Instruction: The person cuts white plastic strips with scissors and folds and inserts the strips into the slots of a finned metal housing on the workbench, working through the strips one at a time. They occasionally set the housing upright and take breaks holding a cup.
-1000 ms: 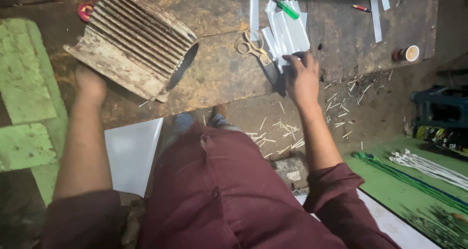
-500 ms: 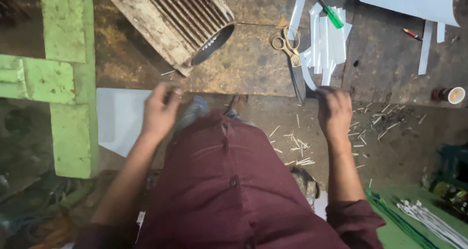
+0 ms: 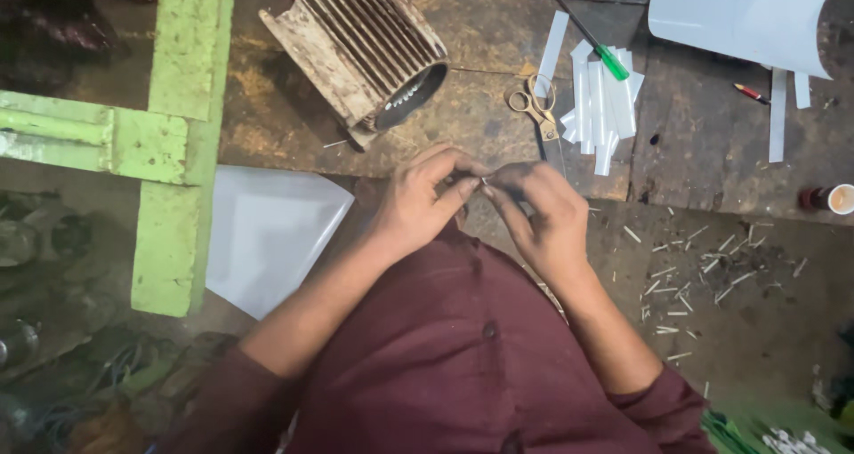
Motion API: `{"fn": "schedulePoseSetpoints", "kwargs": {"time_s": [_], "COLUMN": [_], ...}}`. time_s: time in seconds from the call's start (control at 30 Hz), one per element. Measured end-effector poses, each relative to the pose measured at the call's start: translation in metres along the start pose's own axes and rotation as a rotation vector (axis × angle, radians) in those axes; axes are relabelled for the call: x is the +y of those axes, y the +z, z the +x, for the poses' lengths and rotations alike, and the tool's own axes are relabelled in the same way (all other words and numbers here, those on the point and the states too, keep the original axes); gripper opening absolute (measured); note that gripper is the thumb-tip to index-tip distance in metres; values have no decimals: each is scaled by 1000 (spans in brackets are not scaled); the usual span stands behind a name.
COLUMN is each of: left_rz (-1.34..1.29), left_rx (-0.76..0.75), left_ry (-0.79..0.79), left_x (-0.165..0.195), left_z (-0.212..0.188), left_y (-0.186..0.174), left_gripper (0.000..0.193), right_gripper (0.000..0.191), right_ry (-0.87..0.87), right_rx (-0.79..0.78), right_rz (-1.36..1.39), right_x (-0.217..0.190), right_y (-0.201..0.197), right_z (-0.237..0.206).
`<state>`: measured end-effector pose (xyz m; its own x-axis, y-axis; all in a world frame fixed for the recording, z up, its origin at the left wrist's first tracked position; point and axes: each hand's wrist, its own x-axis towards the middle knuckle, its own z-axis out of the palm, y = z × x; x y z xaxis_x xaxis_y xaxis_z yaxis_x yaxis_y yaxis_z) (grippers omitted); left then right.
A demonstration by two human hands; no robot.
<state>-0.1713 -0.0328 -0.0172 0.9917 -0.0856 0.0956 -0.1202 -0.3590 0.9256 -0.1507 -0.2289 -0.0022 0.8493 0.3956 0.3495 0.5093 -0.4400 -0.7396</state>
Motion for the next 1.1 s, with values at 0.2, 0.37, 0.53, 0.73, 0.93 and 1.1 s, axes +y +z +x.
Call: {"fn": "schedulePoseSetpoints", "kwargs": {"time_s": [0.2,0.37,0.53,0.73,0.93,1.1], "left_rz": [10,-34,-298,-186,-108,-1], "left_rx": [62,-21,-82,-9,35,-9], "left_ry": [71,39,-206,-62,-54,112], "left_x": [-1,-5,-8,-4,-4,-3], "left_z": [-8,-9,-4,-4,1,2], "left_y": [14,8,14,3,-12,-22], "left_gripper": [15,16,18,19,17,13], "right_gripper": [27,22,14,10,13,12], "right_ry": [122,-68,346,322,329,205], "right_rx": [-46,11,68,33,-58,13], "right_rz": [-104,-139,278,324,258,189], "right_x": [-13,-3,12,11,-10,-20], "right_y": [-12,-4,14,14,10,4], "right_z": [-11,-15,-17,-12,0,9]}}
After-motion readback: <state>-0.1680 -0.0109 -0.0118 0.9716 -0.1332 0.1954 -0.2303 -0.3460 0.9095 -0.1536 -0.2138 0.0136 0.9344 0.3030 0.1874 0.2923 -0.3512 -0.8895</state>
